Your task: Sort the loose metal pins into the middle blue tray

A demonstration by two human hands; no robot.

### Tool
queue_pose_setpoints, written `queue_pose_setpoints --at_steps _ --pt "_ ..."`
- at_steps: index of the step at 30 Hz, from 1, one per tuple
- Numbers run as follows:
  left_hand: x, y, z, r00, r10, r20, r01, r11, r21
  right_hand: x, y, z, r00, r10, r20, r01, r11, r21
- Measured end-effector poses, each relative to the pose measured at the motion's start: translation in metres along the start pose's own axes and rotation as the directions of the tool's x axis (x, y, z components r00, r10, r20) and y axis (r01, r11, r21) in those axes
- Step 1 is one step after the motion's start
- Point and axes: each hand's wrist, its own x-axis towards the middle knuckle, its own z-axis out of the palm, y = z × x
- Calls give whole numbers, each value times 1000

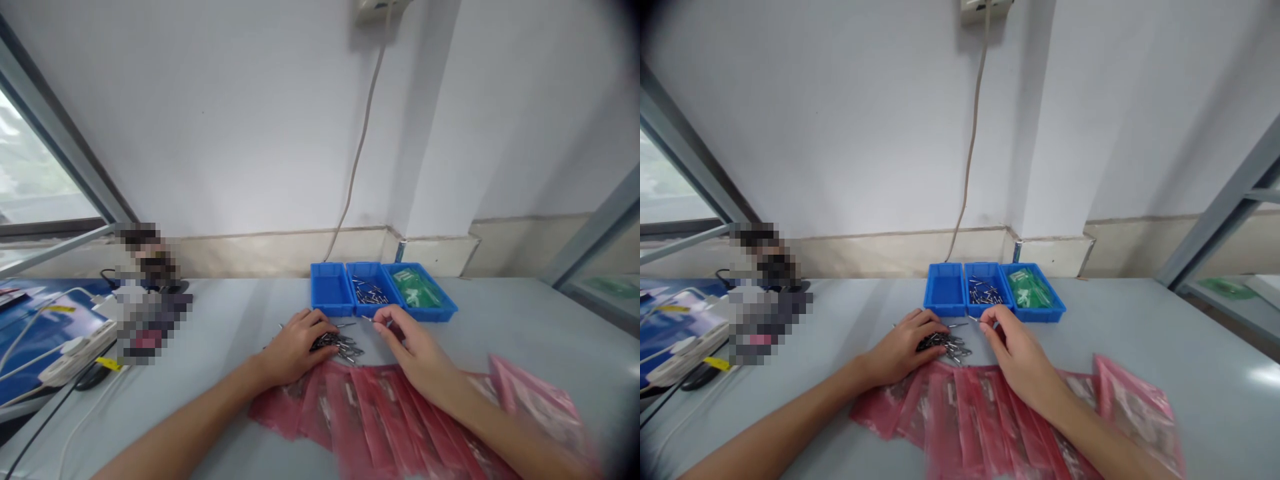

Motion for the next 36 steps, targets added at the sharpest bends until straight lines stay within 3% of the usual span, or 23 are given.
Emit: queue_pose_setpoints --at_steps 36 --pt "0 3 -3 1000 5 4 -5 1000 4 0 0 1 1000 -29 -5 29 1000 12"
